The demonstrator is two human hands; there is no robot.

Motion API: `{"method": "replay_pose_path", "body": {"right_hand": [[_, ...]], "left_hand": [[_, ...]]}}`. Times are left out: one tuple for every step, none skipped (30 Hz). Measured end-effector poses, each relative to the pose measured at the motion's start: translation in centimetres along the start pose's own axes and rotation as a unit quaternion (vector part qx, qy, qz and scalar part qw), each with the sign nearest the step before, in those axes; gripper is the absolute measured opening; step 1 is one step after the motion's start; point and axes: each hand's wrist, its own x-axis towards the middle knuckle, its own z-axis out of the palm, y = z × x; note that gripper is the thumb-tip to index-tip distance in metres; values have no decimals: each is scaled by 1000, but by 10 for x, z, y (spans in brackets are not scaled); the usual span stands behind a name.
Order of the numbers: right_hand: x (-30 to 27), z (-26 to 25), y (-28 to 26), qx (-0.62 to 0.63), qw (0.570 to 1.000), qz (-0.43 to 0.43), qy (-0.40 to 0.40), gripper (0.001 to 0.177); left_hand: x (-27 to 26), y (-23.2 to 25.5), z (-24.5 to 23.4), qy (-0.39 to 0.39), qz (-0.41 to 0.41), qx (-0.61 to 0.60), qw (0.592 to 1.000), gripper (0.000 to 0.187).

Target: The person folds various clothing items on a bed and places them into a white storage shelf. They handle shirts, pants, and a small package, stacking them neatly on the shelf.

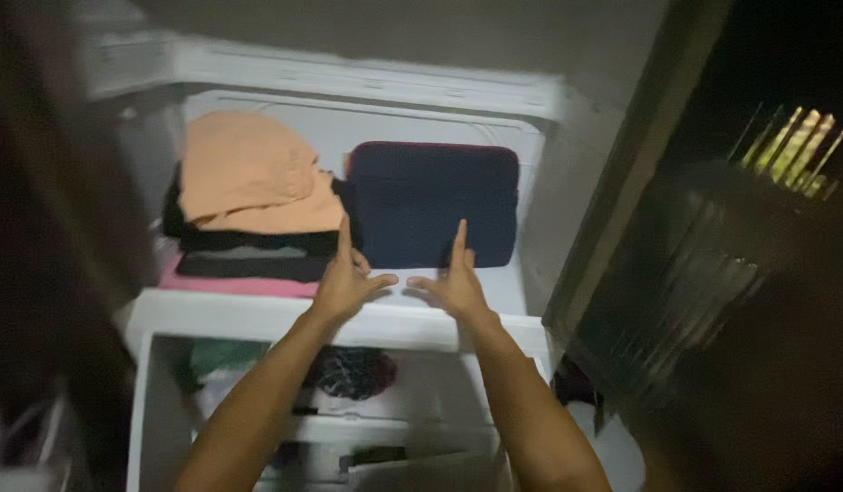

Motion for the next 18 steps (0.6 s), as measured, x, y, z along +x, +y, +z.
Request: {"method": "replay_pose_path", "body": {"right_hand": [[-8, 1, -3, -3, 999, -41, -9, 151], [-17, 3, -3, -5, 997, -79, -21, 150], [-26, 5, -2, -6, 992, -118, -33, 151], [-32, 7, -3, 9, 991, -118, -55, 151], [-38, 12, -3, 24, 990, -118, -77, 152], [-49, 19, 0, 36, 988, -115, -101, 153], [-59, 28, 1, 21, 984, -152, -89, 154], [-65, 35, -1, 6, 979, -192, -74, 155], [-71, 43, -3, -8, 971, -231, -59, 157], [-77, 54, -8, 7, 966, -250, -62, 156], [-85, 66, -13, 24, 961, -269, -66, 156], [-95, 79, -17, 42, 954, -287, -71, 156], [-104, 91, -23, 55, 951, -291, -86, 156], [-116, 102, -27, 64, 949, -292, -104, 156], [-131, 112, -31, 74, 945, -293, -121, 156], [-146, 121, -39, 94, 938, -305, -138, 156], [-162, 130, -48, 114, 929, -315, -155, 157], [-181, 137, -55, 133, 920, -326, -174, 157]], "left_hand": [[-13, 0, -5, 29, 22, -3, 999, 147], [-30, -3, -11, 56, 40, -5, 998, 146], [-45, -5, -16, 82, 59, -5, 995, 145], [-57, -6, -24, 100, 55, -10, 993, 144], [-68, -6, -31, 117, 51, -16, 992, 144], [-87, -8, -34, 134, 43, -22, 990, 143], [-109, -10, -39, 147, 30, -25, 988, 142], [-128, -10, -48, 163, 19, -27, 986, 141], [-146, -8, -56, 178, 8, -30, 984, 140], [-162, -4, -66, 199, 12, 0, 980, 141], [-178, 0, -75, 220, 16, 31, 975, 142], [-197, 3, -86, 239, 18, 64, 969, 143], [-215, 6, -97, 243, -5, 57, 968, 143], [-235, 7, -106, 248, -32, 48, 967, 142], [-256, 8, -116, 252, -58, 38, 965, 142], [-276, 10, -127, 269, -56, 59, 960, 142], [-295, 12, -138, 284, -55, 81, 954, 142], [-318, 13, -145, 301, -56, 102, 947, 142]]}}
